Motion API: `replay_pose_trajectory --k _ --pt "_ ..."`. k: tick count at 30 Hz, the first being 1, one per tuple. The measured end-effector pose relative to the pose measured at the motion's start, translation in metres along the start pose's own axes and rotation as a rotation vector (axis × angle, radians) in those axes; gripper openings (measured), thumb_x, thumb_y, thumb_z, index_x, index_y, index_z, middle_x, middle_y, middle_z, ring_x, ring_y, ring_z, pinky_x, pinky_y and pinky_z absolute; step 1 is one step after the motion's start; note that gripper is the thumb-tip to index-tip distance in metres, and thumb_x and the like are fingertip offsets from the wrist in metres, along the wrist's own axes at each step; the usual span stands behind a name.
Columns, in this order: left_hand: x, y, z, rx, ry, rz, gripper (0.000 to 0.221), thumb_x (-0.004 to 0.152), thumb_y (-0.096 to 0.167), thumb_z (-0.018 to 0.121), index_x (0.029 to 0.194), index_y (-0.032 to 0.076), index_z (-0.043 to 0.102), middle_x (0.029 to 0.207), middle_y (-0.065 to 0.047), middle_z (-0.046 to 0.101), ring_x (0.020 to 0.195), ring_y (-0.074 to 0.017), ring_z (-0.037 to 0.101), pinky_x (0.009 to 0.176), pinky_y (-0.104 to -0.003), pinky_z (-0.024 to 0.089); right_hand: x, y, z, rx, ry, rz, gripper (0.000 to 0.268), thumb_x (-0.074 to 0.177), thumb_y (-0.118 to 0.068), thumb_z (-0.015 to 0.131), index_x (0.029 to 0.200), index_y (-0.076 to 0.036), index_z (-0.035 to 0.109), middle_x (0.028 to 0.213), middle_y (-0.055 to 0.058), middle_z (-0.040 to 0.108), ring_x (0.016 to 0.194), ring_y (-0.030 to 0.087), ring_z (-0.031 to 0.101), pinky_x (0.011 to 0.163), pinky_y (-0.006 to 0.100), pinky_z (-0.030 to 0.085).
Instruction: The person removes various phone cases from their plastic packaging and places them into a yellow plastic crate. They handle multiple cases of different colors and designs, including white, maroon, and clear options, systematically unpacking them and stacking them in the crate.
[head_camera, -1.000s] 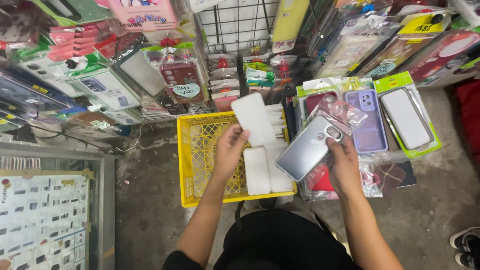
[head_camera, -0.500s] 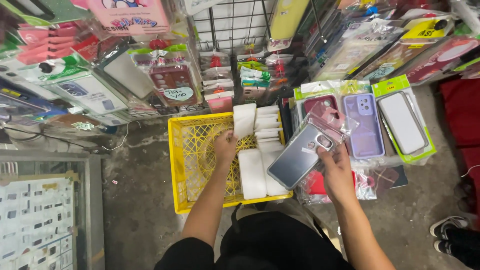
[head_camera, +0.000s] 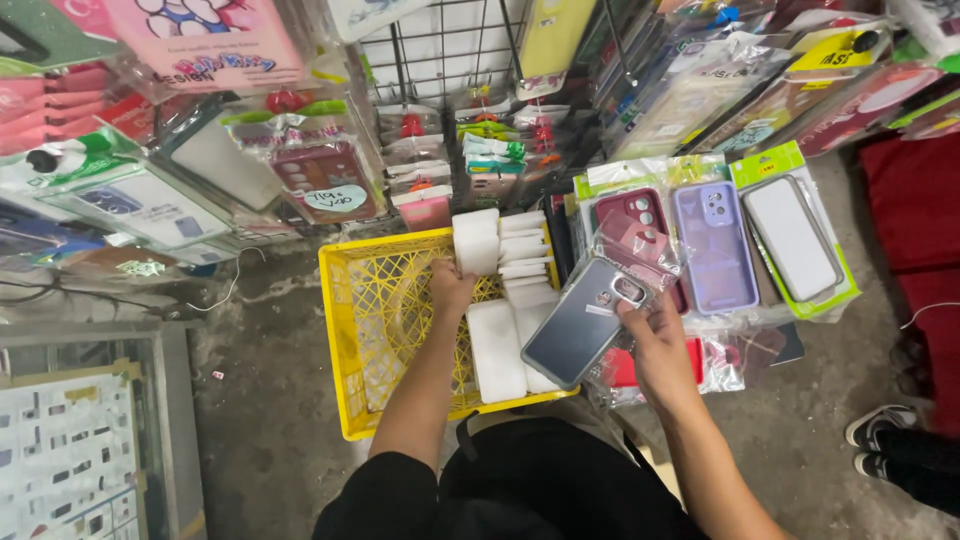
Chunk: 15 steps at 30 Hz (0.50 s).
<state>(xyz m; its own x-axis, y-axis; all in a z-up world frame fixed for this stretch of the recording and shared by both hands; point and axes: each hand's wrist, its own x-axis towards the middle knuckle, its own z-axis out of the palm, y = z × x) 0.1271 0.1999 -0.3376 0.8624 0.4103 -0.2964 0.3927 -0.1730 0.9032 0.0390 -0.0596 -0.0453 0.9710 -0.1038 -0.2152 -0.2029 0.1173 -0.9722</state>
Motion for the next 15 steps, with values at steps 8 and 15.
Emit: replay_pose_trajectory --k 8,15 --pt "-0.02 0.019 -0.029 0.074 0.047 0.09 0.061 0.071 0.007 0.087 0.113 0.002 0.043 0.103 -0.017 0.056 0.093 -0.0271 0.06 0.082 -0.038 0.051 0.005 -0.006 0.003 0.095 0.002 0.022 0.046 0.1 -0.004 0.06 0.144 -0.004 0.049 0.121 0.007 0.066 0.106 0.013 0.061 0.094 0.03 0.05" --pt "-0.097 0.134 -0.087 -0.263 -0.289 0.101 0.033 0.103 0.033 0.06 0.122 0.005 0.06 0.118 -0.01 0.069 0.112 -0.0181 0.065 0.099 -0.032 0.05 0.01 -0.008 0.019 0.117 -0.078 0.045 0.04 0.102 -0.008 0.057 0.141 -0.004 0.049 0.127 0.007 0.065 0.114 0.013 0.062 0.1 0.03 0.05"
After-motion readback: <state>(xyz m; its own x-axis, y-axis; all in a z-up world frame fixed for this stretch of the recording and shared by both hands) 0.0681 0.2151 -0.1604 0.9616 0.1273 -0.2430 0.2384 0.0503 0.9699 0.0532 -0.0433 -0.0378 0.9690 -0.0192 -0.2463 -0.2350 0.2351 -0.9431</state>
